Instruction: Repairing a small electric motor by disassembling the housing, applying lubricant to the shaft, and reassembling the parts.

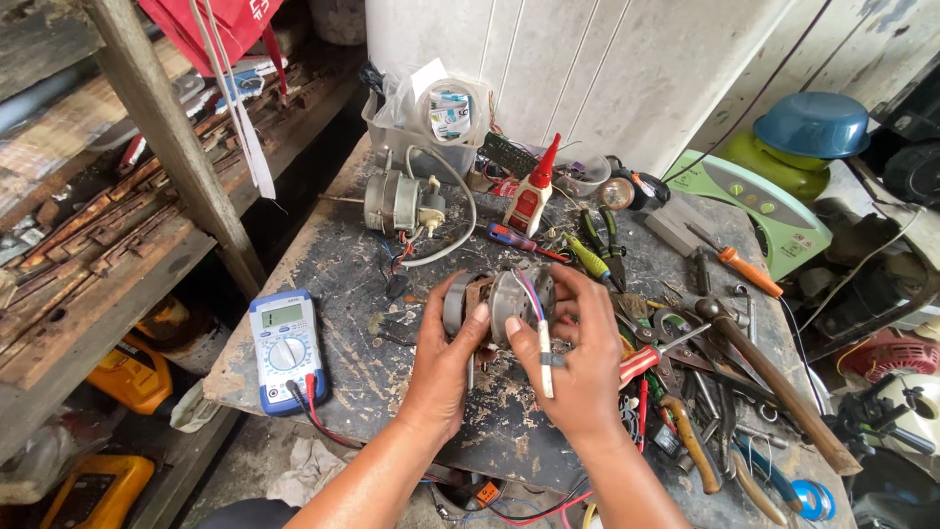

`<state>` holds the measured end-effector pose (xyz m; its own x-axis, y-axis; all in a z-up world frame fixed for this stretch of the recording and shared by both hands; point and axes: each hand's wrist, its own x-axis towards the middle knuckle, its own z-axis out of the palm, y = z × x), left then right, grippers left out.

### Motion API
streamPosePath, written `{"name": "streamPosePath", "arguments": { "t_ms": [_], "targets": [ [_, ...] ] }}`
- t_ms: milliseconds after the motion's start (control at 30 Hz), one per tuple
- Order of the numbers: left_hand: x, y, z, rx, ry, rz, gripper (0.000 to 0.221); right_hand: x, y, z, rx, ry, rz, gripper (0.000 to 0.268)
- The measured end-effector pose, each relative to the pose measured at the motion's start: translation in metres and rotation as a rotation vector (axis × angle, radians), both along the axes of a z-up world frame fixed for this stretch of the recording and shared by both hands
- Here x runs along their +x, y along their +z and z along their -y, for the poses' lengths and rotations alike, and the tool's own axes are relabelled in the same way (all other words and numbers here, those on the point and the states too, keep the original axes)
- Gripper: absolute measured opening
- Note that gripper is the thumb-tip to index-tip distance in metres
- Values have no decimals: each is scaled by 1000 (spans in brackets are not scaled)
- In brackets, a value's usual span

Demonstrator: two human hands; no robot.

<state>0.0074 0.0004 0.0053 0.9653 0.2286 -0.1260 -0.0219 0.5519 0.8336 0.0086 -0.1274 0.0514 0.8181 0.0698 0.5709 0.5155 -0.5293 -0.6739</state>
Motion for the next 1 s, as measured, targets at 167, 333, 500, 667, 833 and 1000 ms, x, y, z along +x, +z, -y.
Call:
{"name": "streamPosePath", "arguments": {
  "t_ms": [167,333,500,667,833,1000],
  "targets": [
    [5,-10,1,-29,30,2,57,3,-6,4,56,42,-109,56],
    [12,-19,3,-45,136,135,50,6,-12,5,49,-38,-68,59],
    [12,-18,0,-63,115,104,52,13,-19,7,50,-15,-5,56],
    [11,-16,-2,-31,154,159,53,16,-20,10,82,10,-92,56],
    [8,-5,-8,-32,132,119,53,28,-28,17,98,88,-65,54],
    [1,5,-13,120,19,142,56,39,-44,19,559,327,-235,52]
  ]
}}
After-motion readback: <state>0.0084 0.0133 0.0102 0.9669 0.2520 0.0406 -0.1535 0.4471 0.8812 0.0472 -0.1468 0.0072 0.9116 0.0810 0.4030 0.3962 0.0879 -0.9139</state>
